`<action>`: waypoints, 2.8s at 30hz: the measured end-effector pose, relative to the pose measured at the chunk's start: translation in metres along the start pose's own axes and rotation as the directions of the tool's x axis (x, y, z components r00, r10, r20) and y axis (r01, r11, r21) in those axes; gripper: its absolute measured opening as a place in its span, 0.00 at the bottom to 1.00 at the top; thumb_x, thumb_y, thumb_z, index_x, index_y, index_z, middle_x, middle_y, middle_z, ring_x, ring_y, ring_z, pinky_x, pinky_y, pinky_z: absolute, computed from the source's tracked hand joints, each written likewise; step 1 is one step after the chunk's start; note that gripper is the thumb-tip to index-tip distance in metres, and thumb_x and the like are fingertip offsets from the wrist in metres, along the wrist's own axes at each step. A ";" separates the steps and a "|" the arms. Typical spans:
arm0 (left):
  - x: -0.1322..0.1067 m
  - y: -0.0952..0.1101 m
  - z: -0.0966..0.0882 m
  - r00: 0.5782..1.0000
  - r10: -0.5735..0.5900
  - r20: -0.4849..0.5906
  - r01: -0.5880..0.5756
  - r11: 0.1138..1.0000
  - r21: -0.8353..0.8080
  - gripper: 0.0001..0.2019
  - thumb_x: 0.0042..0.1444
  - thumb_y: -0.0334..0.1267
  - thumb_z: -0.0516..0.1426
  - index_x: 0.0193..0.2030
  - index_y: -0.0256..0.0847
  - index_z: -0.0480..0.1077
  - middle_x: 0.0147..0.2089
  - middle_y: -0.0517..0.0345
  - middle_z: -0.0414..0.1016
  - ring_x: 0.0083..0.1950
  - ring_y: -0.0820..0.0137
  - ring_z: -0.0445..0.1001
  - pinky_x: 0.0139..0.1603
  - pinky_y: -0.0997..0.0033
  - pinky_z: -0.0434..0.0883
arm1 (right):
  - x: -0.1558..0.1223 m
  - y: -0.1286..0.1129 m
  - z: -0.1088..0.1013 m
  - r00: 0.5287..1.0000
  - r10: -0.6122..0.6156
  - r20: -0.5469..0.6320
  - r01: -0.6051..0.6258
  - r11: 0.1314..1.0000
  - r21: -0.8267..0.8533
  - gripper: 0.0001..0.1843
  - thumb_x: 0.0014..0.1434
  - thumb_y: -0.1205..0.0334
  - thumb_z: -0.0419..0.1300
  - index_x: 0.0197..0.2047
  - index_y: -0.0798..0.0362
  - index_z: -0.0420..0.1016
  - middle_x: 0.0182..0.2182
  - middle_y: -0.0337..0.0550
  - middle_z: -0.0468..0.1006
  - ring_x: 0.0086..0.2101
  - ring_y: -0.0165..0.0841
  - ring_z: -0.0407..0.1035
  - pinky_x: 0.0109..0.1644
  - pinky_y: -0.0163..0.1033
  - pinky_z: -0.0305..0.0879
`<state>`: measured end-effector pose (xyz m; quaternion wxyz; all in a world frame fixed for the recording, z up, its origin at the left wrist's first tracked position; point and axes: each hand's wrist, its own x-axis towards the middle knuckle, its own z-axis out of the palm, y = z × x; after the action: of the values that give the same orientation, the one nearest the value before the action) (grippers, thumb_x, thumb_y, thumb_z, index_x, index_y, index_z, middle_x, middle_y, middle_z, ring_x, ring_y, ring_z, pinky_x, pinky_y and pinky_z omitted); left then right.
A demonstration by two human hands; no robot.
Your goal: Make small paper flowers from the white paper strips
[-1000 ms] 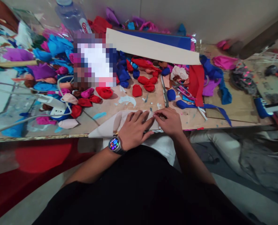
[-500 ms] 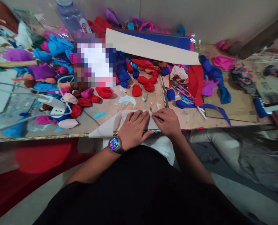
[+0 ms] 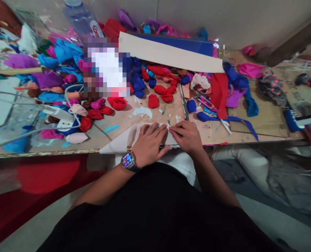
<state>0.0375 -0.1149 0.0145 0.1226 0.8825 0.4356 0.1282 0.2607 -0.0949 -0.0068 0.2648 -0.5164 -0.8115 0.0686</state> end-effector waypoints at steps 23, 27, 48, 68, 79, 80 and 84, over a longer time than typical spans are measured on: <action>0.001 -0.002 0.001 1.000 -0.003 -0.023 0.002 1.000 -0.018 0.37 0.70 0.62 0.52 0.76 0.38 0.62 0.75 0.42 0.68 0.77 0.48 0.61 0.74 0.41 0.57 | 0.001 -0.001 -0.006 0.998 0.000 0.067 -0.002 1.000 0.026 0.10 0.70 0.58 0.63 0.48 0.45 0.87 0.43 0.45 0.83 0.46 0.41 0.75 0.52 0.51 0.66; 0.001 -0.003 0.001 1.000 -0.005 -0.024 0.004 1.000 -0.022 0.40 0.70 0.63 0.53 0.78 0.37 0.58 0.74 0.39 0.69 0.76 0.47 0.62 0.74 0.40 0.55 | 0.001 0.001 -0.009 0.997 -0.039 0.073 0.037 0.999 0.022 0.12 0.69 0.62 0.62 0.49 0.46 0.87 0.44 0.47 0.82 0.47 0.41 0.74 0.52 0.50 0.67; 0.005 0.002 -0.002 0.997 0.024 0.069 -0.029 0.997 0.069 0.38 0.71 0.62 0.50 0.79 0.41 0.59 0.81 0.47 0.57 0.77 0.44 0.59 0.72 0.36 0.56 | -0.004 0.005 -0.009 0.996 -0.085 0.011 0.085 0.996 0.033 0.21 0.63 0.71 0.60 0.56 0.49 0.84 0.44 0.50 0.78 0.47 0.44 0.71 0.51 0.50 0.67; 0.004 0.000 -0.001 0.998 0.043 0.045 -0.047 0.996 0.077 0.34 0.71 0.62 0.51 0.74 0.44 0.65 0.81 0.50 0.58 0.76 0.44 0.60 0.70 0.36 0.58 | -0.018 0.008 -0.021 0.994 -0.113 -0.006 0.113 0.994 0.001 0.13 0.60 0.71 0.60 0.40 0.54 0.87 0.41 0.52 0.80 0.43 0.44 0.70 0.50 0.51 0.70; 0.002 0.001 0.000 0.998 0.036 0.043 -0.039 0.996 0.079 0.34 0.71 0.62 0.51 0.75 0.43 0.65 0.81 0.52 0.57 0.77 0.45 0.60 0.73 0.36 0.58 | -0.020 0.004 -0.015 0.998 0.050 -0.037 -0.050 0.999 -0.005 0.16 0.62 0.69 0.60 0.48 0.53 0.87 0.45 0.50 0.82 0.47 0.45 0.70 0.55 0.53 0.70; 0.002 0.001 0.000 0.998 0.038 0.046 -0.041 0.996 0.077 0.34 0.71 0.62 0.51 0.75 0.43 0.65 0.82 0.52 0.56 0.77 0.46 0.59 0.73 0.36 0.58 | -0.020 0.004 -0.015 0.998 0.058 -0.038 -0.057 0.998 0.019 0.16 0.62 0.69 0.60 0.48 0.53 0.87 0.45 0.50 0.82 0.48 0.45 0.70 0.56 0.53 0.70; 0.001 0.001 -0.001 0.998 0.042 0.052 -0.046 0.996 0.081 0.34 0.72 0.61 0.51 0.75 0.43 0.65 0.83 0.53 0.54 0.78 0.47 0.59 0.76 0.38 0.57 | -0.018 0.002 -0.019 0.995 0.104 -0.009 -0.102 0.988 0.118 0.13 0.62 0.69 0.60 0.43 0.51 0.86 0.43 0.48 0.83 0.46 0.43 0.72 0.57 0.53 0.67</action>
<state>0.0389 -0.1146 0.0162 0.0940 0.8991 0.4178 0.0907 0.2775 -0.1127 0.0019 0.2968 -0.5418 -0.7762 0.1259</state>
